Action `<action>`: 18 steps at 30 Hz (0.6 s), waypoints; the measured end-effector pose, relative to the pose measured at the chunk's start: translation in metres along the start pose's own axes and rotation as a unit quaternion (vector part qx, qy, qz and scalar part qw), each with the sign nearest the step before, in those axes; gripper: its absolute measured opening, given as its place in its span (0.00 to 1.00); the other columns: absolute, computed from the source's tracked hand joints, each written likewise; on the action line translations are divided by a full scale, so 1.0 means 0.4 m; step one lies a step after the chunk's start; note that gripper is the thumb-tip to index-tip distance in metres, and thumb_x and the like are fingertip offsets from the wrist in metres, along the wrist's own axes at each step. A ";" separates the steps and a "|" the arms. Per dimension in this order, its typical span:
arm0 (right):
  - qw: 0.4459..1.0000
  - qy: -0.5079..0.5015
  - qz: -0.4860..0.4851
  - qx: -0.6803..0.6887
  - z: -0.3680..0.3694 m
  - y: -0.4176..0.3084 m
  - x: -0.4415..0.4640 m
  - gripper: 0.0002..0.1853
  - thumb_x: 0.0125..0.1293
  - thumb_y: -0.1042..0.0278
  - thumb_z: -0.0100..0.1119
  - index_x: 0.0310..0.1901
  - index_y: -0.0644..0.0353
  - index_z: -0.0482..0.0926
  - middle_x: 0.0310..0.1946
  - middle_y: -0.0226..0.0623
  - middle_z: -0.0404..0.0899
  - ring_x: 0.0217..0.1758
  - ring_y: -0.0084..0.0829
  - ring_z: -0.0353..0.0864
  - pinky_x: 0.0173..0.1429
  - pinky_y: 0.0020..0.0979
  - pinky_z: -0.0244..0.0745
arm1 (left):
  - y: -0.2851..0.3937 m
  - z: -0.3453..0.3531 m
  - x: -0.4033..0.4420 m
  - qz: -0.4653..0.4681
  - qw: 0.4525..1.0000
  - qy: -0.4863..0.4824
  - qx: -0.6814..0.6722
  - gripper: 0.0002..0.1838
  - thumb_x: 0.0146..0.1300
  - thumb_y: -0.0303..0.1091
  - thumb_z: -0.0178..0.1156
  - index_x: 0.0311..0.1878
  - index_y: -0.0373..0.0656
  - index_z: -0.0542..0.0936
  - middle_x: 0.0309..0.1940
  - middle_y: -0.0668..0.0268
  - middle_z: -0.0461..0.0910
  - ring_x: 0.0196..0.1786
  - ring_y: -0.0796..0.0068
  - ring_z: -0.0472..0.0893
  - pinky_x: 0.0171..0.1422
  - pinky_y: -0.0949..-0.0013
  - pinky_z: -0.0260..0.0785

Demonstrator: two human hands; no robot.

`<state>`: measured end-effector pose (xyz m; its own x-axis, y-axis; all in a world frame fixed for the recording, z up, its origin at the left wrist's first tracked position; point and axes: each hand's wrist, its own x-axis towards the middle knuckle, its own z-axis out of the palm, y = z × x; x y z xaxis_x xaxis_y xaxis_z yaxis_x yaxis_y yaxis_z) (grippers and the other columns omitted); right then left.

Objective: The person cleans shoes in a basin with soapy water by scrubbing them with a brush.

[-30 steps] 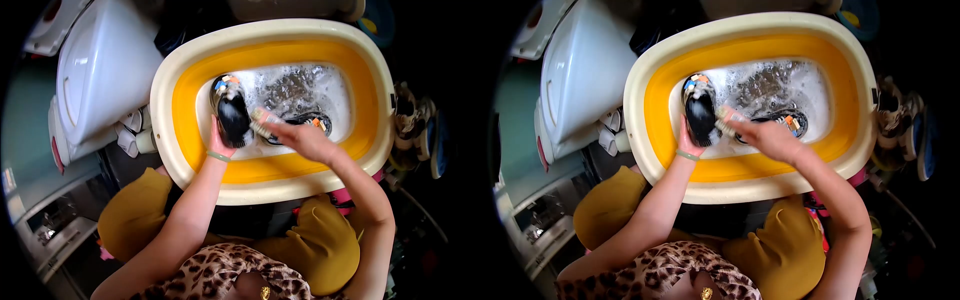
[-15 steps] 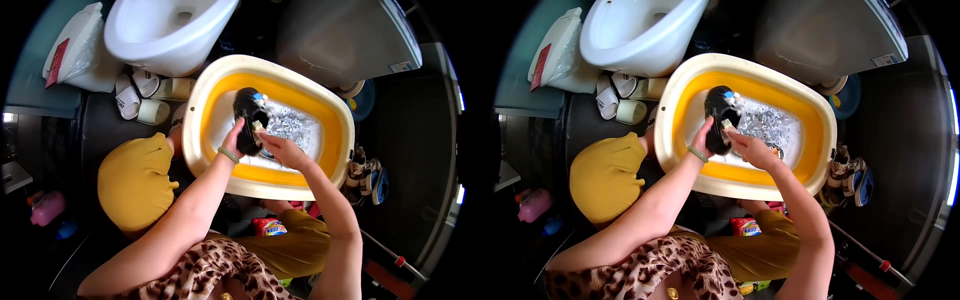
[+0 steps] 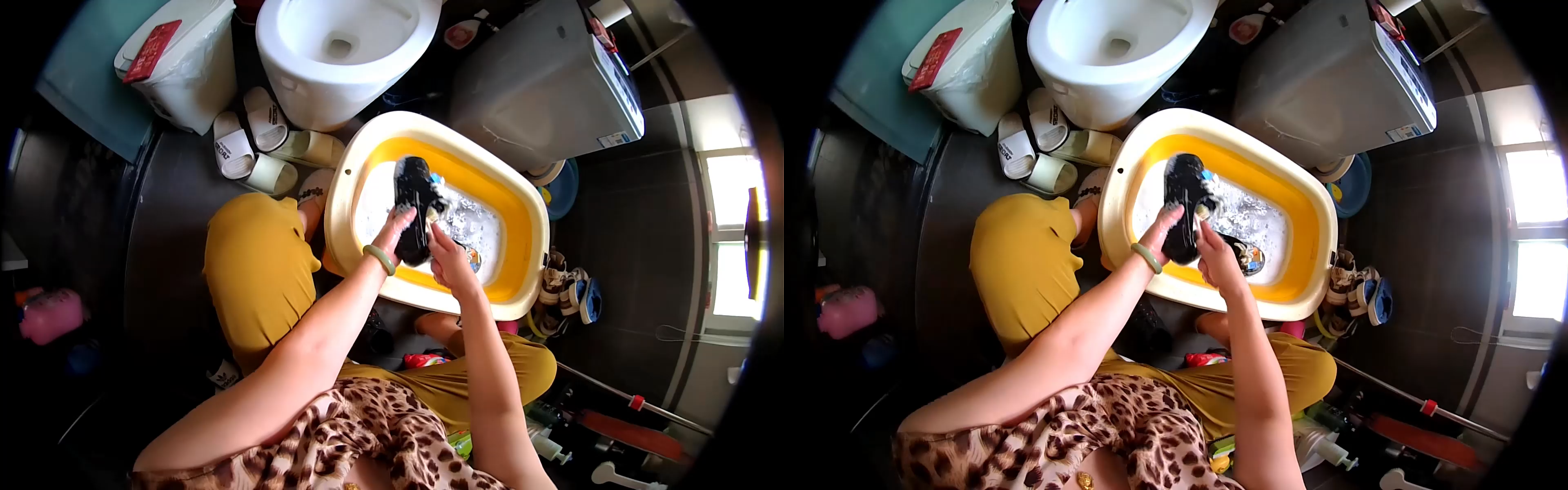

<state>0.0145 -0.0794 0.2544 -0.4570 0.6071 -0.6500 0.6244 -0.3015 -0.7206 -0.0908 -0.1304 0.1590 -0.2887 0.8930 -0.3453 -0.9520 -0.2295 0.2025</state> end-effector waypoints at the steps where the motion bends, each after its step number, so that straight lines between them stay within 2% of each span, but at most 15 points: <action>1: 0.998 -0.047 0.019 0.036 -0.008 -0.004 -0.032 0.23 0.68 0.61 0.50 0.64 0.45 0.65 0.19 0.20 0.66 0.12 0.15 0.57 0.15 0.21 0.51 | 0.002 -0.004 0.003 -0.001 1.000 0.009 -0.024 0.20 0.58 0.43 0.61 0.51 0.46 0.72 0.42 0.65 0.78 0.42 0.70 0.80 0.47 0.66 0.74; 3: 0.996 -0.032 -0.016 0.076 -0.035 0.046 0.019 0.22 0.68 0.65 0.50 0.64 0.43 0.66 0.21 0.16 0.66 0.14 0.13 0.55 0.17 0.18 0.51 | -0.015 -0.015 0.015 -0.054 0.995 -0.049 -0.063 0.21 0.60 0.47 0.59 0.51 0.45 0.73 0.40 0.65 0.79 0.41 0.71 0.80 0.47 0.67 0.75; 4: 0.997 -0.025 -0.067 -0.004 -0.050 0.037 0.042 0.22 0.68 0.64 0.50 0.64 0.46 0.66 0.23 0.16 0.67 0.17 0.15 0.59 0.19 0.20 0.55 | -0.027 -0.010 0.015 -0.071 0.996 -0.045 -0.040 0.21 0.60 0.47 0.59 0.52 0.46 0.72 0.41 0.65 0.78 0.43 0.72 0.80 0.48 0.67 0.74; 5: 0.993 0.033 -0.092 -0.065 -0.053 0.026 0.081 0.19 0.68 0.65 0.48 0.60 0.49 0.70 0.24 0.20 0.70 0.19 0.17 0.62 0.22 0.22 0.59 | -0.038 0.000 0.020 -0.086 0.995 -0.043 -0.015 0.22 0.60 0.46 0.59 0.54 0.46 0.72 0.43 0.65 0.78 0.44 0.72 0.79 0.50 0.67 0.73; 6: 0.964 0.094 -0.105 -0.226 -0.071 0.012 0.126 0.14 0.68 0.63 0.47 0.52 0.55 0.76 0.28 0.27 0.76 0.21 0.23 0.70 0.25 0.27 0.67 | -0.051 0.008 0.025 -0.071 0.995 -0.076 -0.003 0.24 0.59 0.45 0.60 0.56 0.47 0.69 0.46 0.64 0.76 0.47 0.72 0.78 0.52 0.66 0.72; 7: 0.967 0.154 -0.108 -0.172 -0.079 0.015 0.172 0.13 0.67 0.62 0.46 0.48 0.56 0.76 0.28 0.31 0.78 0.24 0.26 0.74 0.28 0.29 0.69 | -0.068 0.017 0.025 -0.057 0.993 -0.106 0.008 0.26 0.58 0.43 0.62 0.58 0.48 0.67 0.49 0.64 0.75 0.49 0.72 0.77 0.54 0.66 0.71; 8: 0.963 0.212 -0.116 -0.116 -0.087 0.019 0.218 0.13 0.66 0.61 0.46 0.44 0.58 0.77 0.29 0.34 0.80 0.26 0.29 0.78 0.31 0.31 0.72 | -0.066 0.043 0.014 -0.055 0.996 -0.074 0.019 0.30 0.57 0.41 0.63 0.61 0.48 0.64 0.51 0.64 0.73 0.52 0.71 0.75 0.56 0.65 0.69; 9: 0.979 0.180 -0.070 0.059 -0.060 -0.007 0.207 0.13 0.66 0.60 0.47 0.44 0.58 0.77 0.29 0.35 0.80 0.27 0.30 0.79 0.32 0.32 0.72 | -0.056 0.063 0.004 -0.055 0.997 -0.040 0.028 0.33 0.56 0.40 0.65 0.63 0.49 0.61 0.54 0.63 0.71 0.54 0.70 0.74 0.57 0.65 0.68; 10: 0.958 0.168 -0.017 0.232 -0.033 -0.032 0.198 0.13 0.66 0.60 0.47 0.43 0.58 0.76 0.28 0.36 0.80 0.29 0.31 0.80 0.33 0.33 0.73 | -0.043 0.059 0.013 -0.064 0.996 -0.048 0.031 0.37 0.54 0.38 0.67 0.65 0.48 0.59 0.55 0.63 0.70 0.55 0.69 0.73 0.57 0.65 0.68; 13: 0.942 0.155 -0.055 0.291 -0.031 -0.013 0.173 0.15 0.67 0.61 0.46 0.50 0.55 0.76 0.24 0.32 0.78 0.21 0.27 0.75 0.26 0.29 0.70 | -0.047 0.047 0.019 -0.054 0.998 -0.011 0.037 0.38 0.54 0.39 0.67 0.65 0.46 0.58 0.54 0.62 0.70 0.55 0.68 0.73 0.57 0.64 0.69; 14: 0.986 0.135 -0.037 0.094 -0.054 0.012 0.154 0.16 0.67 0.61 0.46 0.54 0.54 0.74 0.21 0.28 0.75 0.17 0.23 0.71 0.22 0.26 0.66 | -0.048 0.041 0.023 -0.023 0.999 -0.001 0.029 0.36 0.54 0.39 0.66 0.63 0.45 0.60 0.52 0.61 0.72 0.52 0.68 0.75 0.55 0.65 0.70; 15: 0.988 0.111 -0.017 -0.107 -0.073 0.035 0.130 0.18 0.68 0.62 0.47 0.58 0.52 0.72 0.19 0.25 0.72 0.13 0.20 0.66 0.18 0.23 0.62 | -0.052 0.013 0.051 -0.003 0.999 -0.004 0.044 0.32 0.55 0.38 0.65 0.61 0.44 0.63 0.48 0.62 0.74 0.49 0.70 0.77 0.54 0.65 0.71; 16: 0.999 0.048 0.019 -0.019 -0.080 0.029 0.094 0.22 0.71 0.61 0.43 0.65 0.52 0.62 0.17 0.19 0.63 0.11 0.12 0.55 0.14 0.16 0.48 | -0.039 0.008 0.055 0.005 1.000 -0.002 0.030 0.29 0.56 0.39 0.64 0.59 0.44 0.64 0.47 0.63 0.75 0.48 0.70 0.77 0.53 0.66 0.71; 17: 1.000 0.009 0.005 0.001 -0.044 -0.016 0.032 0.22 0.69 0.64 0.48 0.64 0.49 0.66 0.15 0.18 0.64 0.11 0.13 0.57 0.15 0.19 0.52 | -0.025 0.002 0.055 0.013 1.000 0.001 0.017 0.27 0.58 0.39 0.62 0.58 0.45 0.65 0.45 0.63 0.76 0.47 0.71 0.77 0.52 0.66 0.72; 18: 1.000 -0.011 -0.007 -0.026 -0.029 -0.053 0.008 0.22 0.69 0.63 0.48 0.64 0.49 0.66 0.15 0.17 0.64 0.11 0.12 0.57 0.15 0.19 0.52 | -0.012 -0.003 0.056 0.002 1.000 -0.010 -0.020 0.25 0.59 0.41 0.60 0.58 0.45 0.65 0.45 0.64 0.76 0.47 0.71 0.77 0.53 0.66 0.71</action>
<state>0.0070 -0.0625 0.2704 -0.4795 0.5936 -0.6463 0.6505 -0.2539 -0.7158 -0.0926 -0.1098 0.1491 -0.2906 0.8997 -0.3257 -0.9543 -0.2480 0.1665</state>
